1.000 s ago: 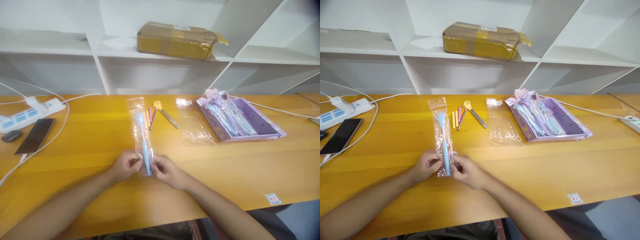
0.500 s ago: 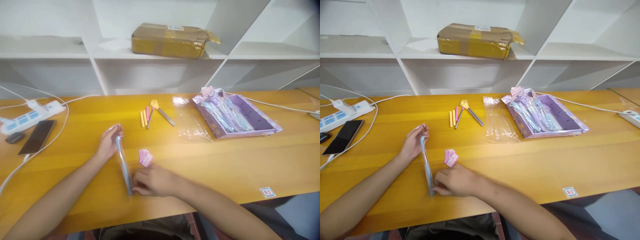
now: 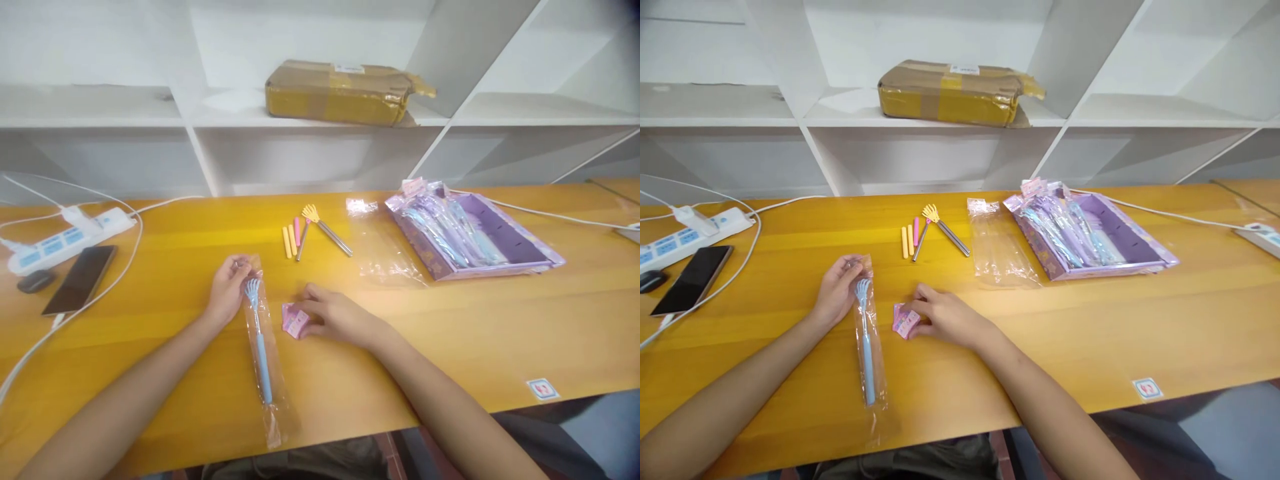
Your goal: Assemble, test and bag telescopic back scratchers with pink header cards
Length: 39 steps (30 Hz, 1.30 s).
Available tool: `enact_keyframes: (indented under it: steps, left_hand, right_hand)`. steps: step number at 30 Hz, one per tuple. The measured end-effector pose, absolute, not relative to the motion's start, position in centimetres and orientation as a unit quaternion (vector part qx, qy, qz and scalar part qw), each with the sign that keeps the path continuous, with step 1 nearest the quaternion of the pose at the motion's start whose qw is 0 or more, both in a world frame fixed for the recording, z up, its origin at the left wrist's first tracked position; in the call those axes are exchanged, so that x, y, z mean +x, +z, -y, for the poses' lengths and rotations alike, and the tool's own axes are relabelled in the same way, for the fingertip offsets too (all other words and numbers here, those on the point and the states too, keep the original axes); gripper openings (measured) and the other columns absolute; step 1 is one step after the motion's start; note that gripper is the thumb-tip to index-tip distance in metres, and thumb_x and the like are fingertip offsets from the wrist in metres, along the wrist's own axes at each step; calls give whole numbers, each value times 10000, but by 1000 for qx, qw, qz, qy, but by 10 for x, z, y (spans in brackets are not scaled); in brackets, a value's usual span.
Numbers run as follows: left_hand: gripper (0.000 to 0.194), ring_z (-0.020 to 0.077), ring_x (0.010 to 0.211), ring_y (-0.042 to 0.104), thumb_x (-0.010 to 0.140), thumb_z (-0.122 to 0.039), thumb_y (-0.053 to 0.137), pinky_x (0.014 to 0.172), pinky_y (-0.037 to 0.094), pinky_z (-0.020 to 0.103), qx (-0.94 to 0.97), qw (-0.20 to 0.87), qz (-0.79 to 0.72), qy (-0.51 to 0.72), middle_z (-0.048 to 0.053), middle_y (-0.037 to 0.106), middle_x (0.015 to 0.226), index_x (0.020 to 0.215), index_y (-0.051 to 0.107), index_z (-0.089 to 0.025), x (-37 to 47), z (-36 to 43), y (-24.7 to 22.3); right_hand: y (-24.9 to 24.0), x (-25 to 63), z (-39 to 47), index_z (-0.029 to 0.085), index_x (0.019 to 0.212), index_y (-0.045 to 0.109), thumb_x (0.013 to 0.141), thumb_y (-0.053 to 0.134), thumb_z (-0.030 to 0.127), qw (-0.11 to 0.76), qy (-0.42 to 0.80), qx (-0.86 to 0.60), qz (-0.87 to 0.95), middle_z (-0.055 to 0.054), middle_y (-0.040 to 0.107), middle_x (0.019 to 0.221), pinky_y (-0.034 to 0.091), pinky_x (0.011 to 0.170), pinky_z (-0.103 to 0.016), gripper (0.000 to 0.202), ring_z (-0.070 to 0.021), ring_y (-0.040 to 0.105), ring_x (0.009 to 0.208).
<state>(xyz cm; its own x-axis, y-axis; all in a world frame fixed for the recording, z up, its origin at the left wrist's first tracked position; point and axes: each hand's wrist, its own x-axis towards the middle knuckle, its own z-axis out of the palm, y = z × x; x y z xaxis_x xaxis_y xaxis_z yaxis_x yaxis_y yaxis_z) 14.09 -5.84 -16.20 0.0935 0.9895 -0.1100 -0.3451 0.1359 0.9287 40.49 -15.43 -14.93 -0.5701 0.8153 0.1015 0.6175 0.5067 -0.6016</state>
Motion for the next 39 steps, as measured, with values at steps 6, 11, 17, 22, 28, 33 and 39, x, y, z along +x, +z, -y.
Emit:
enact_keyframes:
  steps: [6, 11, 17, 22, 28, 33, 39]
  left_hand:
    - [449, 164, 749, 704, 719, -478, 926, 728, 572, 302, 413, 630, -421, 506, 8, 709, 864, 947, 683, -178, 142, 60, -166]
    - [423, 183, 756, 713, 785, -536, 866, 725, 578, 310, 446, 612, -436, 487, 4, 698, 812, 859, 643, -184, 139, 60, -175]
    - [449, 210, 754, 739, 801, -566, 845, 701, 591, 320, 467, 618, -437, 457, -9, 665, 753, 790, 598, -191, 137, 66, -174]
    - [477, 199, 617, 708, 831, -621, 794, 584, 547, 295, 500, 598, -460, 426, -8, 637, 658, 735, 606, -194, 141, 79, -165]
    - [474, 191, 641, 680, 911, -633, 699, 592, 506, 274, 563, 565, -475, 372, 4, 656, 669, 738, 587, -207, 147, 97, -164]
    - [474, 156, 608, 538, 949, -623, 648, 575, 420, 264, 601, 539, -470, 357, -24, 560, 658, 729, 558, -213, 151, 105, -161]
    - [497, 182, 716, 546, 1026, -629, 488, 684, 455, 293, 627, 590, -377, 341, 13, 601, 758, 804, 615, -204, 148, 105, -152]
  right_hand:
    - [-153, 401, 154, 256, 1237, 719, 849, 883, 352, 217, 301, -455, 809, -57, 639, 1133, 528, 778, -284, 432, -166, 651, 861]
    - [-151, 398, 155, 233, 1075, 699, 833, 887, 353, 262, 352, -461, 771, -64, 664, 1127, 539, 779, -296, 329, -176, 665, 890]
    - [-150, 397, 154, 204, 883, 620, 926, 773, 464, 306, 491, -449, 680, -69, 744, 1002, 553, 778, -327, 305, -193, 686, 880]
    - [-147, 395, 151, 189, 1078, 654, 931, 755, 523, 373, 522, -479, 600, -24, 726, 903, 515, 677, -274, 379, -139, 635, 735]
    - [-139, 377, 157, 176, 984, 673, 1072, 531, 547, 430, 580, -413, 555, -63, 751, 937, 575, 850, -358, 406, -183, 726, 840]
    - [-137, 360, 165, 208, 1063, 772, 1043, 610, 497, 450, 515, -391, 615, -86, 715, 1147, 596, 856, -348, 332, -192, 696, 970]
    - [-144, 350, 162, 236, 1150, 770, 1042, 605, 505, 468, 511, -422, 585, -90, 705, 1278, 605, 873, -344, 333, -200, 703, 1039]
